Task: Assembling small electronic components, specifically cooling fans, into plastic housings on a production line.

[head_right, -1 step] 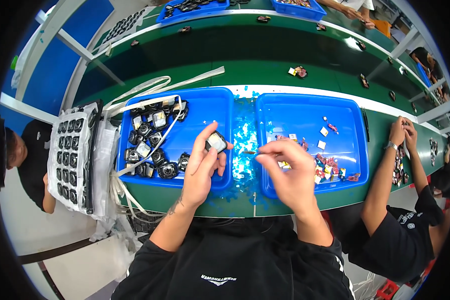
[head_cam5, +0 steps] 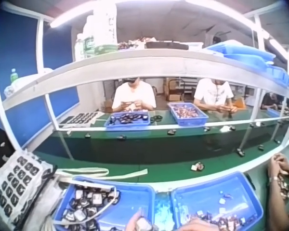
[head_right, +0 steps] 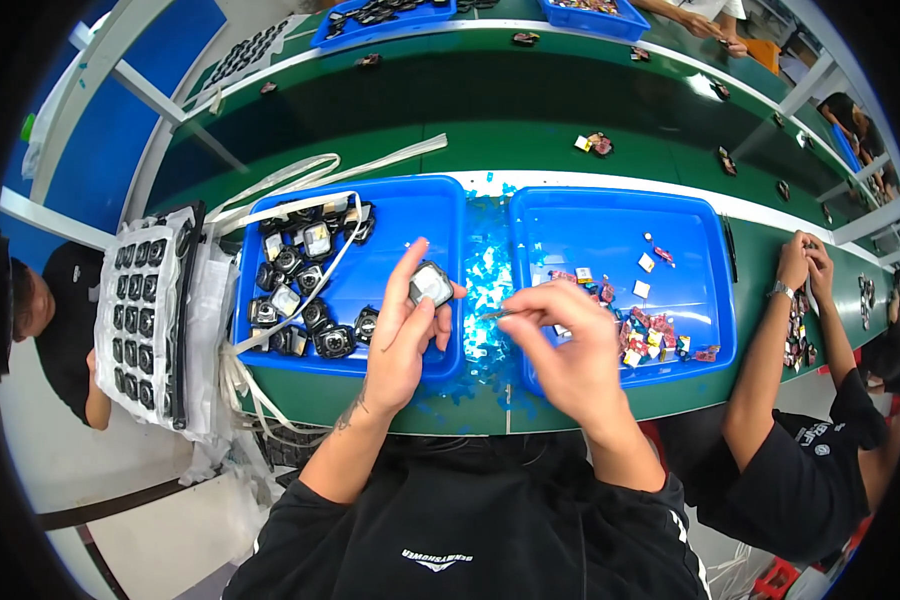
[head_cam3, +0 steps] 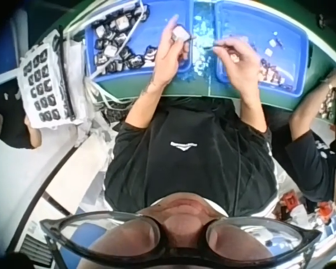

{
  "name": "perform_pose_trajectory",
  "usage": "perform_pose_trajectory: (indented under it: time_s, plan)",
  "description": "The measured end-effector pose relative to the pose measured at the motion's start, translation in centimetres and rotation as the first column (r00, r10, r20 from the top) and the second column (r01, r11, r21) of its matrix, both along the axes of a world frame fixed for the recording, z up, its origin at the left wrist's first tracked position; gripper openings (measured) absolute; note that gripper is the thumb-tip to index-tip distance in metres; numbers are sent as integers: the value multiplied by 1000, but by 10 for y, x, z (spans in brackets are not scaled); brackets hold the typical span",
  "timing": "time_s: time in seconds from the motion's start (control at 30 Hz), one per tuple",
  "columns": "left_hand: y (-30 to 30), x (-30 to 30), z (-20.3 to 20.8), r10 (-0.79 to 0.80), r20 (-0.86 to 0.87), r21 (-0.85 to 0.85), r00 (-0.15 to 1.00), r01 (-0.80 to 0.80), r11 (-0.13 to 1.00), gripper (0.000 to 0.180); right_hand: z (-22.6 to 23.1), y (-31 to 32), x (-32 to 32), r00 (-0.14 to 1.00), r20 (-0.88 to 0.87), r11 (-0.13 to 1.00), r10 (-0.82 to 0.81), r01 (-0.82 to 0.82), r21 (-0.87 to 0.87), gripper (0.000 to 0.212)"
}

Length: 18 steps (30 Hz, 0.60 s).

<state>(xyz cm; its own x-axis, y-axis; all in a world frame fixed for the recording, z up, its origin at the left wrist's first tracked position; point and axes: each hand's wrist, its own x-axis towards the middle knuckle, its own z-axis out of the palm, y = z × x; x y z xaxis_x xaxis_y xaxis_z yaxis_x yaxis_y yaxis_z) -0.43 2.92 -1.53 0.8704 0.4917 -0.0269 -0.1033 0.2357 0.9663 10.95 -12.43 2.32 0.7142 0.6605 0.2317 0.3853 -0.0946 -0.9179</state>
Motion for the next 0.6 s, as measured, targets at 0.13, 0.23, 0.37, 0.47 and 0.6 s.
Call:
perform_pose_trajectory:
  time_s: [0.13, 0.23, 0.37, 0.47, 0.6]
  plan:
    - [-5, -1, 0, 73, 88, -38, 993, -70, 997, 46, 3, 15, -8, 991, 120, 997, 54, -46, -68, 16]
    - [1, -5, -4, 13, 37, -288, 999, -1, 957, 48, 3, 19, -11, 987, 159, 999, 26, -18, -49, 15]
    - [-2, -7, 3, -8, 58, -250, 998, 23, 968, 38, -4, 20, -12, 993, 83, 994, 82, -76, -77, 14]
    - [-5, -7, 9, 69, 1, -123, 998, -68, 990, 33, -6, 21, -12, 980, 201, 998, 12, 1, -62, 13]
    - [-4, -1, 6, 137, -7, -199, 991, -136, 971, 30, -2, 19, -13, 981, 195, 999, 18, -8, -50, 13]
